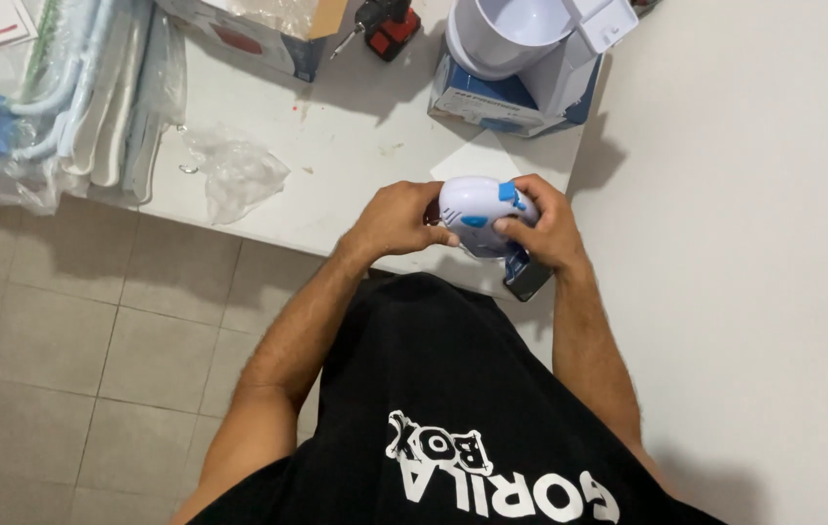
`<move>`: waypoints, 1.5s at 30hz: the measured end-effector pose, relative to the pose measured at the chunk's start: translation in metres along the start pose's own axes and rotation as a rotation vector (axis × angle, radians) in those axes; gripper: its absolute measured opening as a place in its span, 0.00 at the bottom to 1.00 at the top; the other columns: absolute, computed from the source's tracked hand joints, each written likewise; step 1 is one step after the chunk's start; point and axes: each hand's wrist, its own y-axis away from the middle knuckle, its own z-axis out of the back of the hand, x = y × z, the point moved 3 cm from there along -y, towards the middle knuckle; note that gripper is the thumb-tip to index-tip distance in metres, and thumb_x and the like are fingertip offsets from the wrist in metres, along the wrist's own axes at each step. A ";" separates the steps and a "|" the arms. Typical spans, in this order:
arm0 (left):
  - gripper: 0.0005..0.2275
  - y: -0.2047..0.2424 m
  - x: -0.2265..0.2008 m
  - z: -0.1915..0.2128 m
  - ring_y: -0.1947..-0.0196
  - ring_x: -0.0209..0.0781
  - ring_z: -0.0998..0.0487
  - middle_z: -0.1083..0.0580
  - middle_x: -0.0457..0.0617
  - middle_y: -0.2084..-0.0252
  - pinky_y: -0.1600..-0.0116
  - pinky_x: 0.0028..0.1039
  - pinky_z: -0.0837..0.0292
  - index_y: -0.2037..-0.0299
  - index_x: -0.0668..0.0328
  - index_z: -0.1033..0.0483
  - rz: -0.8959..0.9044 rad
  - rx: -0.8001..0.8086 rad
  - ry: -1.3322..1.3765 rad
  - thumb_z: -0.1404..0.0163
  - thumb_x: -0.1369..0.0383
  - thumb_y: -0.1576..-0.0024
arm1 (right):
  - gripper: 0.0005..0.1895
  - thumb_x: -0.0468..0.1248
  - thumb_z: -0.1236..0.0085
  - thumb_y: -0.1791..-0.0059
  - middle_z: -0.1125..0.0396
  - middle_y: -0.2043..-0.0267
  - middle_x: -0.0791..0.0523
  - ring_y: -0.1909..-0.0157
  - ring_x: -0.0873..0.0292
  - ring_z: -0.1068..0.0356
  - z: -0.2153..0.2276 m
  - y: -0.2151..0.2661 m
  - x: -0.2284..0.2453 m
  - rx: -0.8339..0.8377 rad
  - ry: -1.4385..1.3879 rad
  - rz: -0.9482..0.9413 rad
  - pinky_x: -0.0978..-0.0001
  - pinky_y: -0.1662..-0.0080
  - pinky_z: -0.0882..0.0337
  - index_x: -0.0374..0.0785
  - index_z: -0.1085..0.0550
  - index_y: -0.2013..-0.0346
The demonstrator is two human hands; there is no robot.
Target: Unboxing and assembling an electric hand mixer, including removing protective plastic and attaching the beaters and motor unit to the stand.
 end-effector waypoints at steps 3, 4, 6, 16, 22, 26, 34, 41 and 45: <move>0.24 -0.003 0.004 -0.008 0.66 0.55 0.18 0.21 0.45 0.73 0.56 0.44 0.25 0.59 0.56 0.23 -0.092 0.007 -0.104 0.30 0.52 0.59 | 0.27 0.52 0.25 0.58 0.32 0.70 0.53 0.66 0.60 0.36 -0.006 0.009 0.008 0.082 0.198 0.049 0.67 0.62 0.36 0.43 0.24 0.52; 0.24 -0.005 0.002 -0.005 0.67 0.53 0.18 0.21 0.45 0.73 0.55 0.43 0.25 0.60 0.56 0.22 -0.124 -0.010 -0.136 0.29 0.52 0.60 | 0.29 0.55 0.28 0.56 0.30 0.68 0.55 0.66 0.64 0.36 -0.007 0.008 0.010 0.081 0.128 0.047 0.70 0.61 0.36 0.44 0.25 0.49; 0.24 -0.010 0.002 0.001 0.67 0.52 0.18 0.21 0.44 0.73 0.54 0.41 0.25 0.60 0.56 0.21 -0.155 -0.029 -0.165 0.29 0.52 0.60 | 0.30 0.57 0.31 0.54 0.27 0.67 0.57 0.66 0.67 0.35 -0.005 0.007 0.013 0.083 0.060 0.045 0.73 0.60 0.36 0.45 0.27 0.46; 0.28 -0.021 0.033 0.002 0.55 0.44 0.20 0.19 0.42 0.63 0.30 0.48 0.44 0.54 0.50 0.20 -0.314 -0.079 -0.328 0.31 0.48 0.62 | 0.20 0.50 0.40 0.50 0.32 0.80 0.55 0.78 0.63 0.29 -0.022 0.010 -0.029 0.213 -0.464 -0.184 0.77 0.75 0.32 0.34 0.29 0.65; 0.31 -0.015 0.031 0.006 0.44 0.43 0.25 0.22 0.44 0.52 0.26 0.55 0.52 0.49 0.50 0.21 -0.309 -0.188 -0.358 0.34 0.44 0.60 | 0.22 0.51 0.37 0.51 0.38 0.87 0.52 0.86 0.62 0.34 -0.023 0.005 -0.068 0.039 -0.564 -0.155 0.79 0.81 0.36 0.35 0.32 0.71; 0.39 -0.007 0.046 0.011 0.33 0.49 0.35 0.32 0.47 0.36 0.27 0.57 0.52 0.38 0.47 0.28 -0.296 -0.451 -0.280 0.40 0.36 0.57 | 0.23 0.52 0.36 0.52 0.41 0.90 0.53 0.89 0.63 0.36 -0.024 0.011 -0.073 -0.066 -0.661 -0.098 0.81 0.83 0.40 0.39 0.35 0.74; 0.29 -0.039 0.114 -0.038 0.38 0.53 0.26 0.32 0.55 0.34 0.41 0.46 0.21 0.32 0.52 0.39 -0.117 -0.521 1.352 0.49 0.45 0.37 | 0.22 0.51 0.36 0.53 0.42 0.91 0.54 0.89 0.62 0.36 -0.024 0.017 -0.069 -0.129 -0.710 -0.085 0.81 0.83 0.39 0.42 0.36 0.76; 0.06 -0.076 0.145 -0.056 0.71 0.52 0.15 0.20 0.60 0.66 0.69 0.40 0.14 0.58 0.53 0.31 0.017 -0.712 1.632 0.53 0.62 0.38 | 0.23 0.51 0.36 0.53 0.44 0.93 0.54 0.91 0.62 0.39 -0.029 0.014 -0.077 -0.136 -0.663 -0.057 0.81 0.84 0.41 0.41 0.37 0.77; 0.06 -0.081 0.147 -0.047 0.76 0.53 0.16 0.21 0.64 0.70 0.76 0.35 0.17 0.62 0.54 0.32 0.030 -0.821 1.565 0.56 0.63 0.38 | 0.24 0.51 0.34 0.53 0.44 0.93 0.54 0.91 0.62 0.38 -0.031 0.011 -0.072 -0.126 -0.633 -0.035 0.81 0.84 0.41 0.41 0.37 0.79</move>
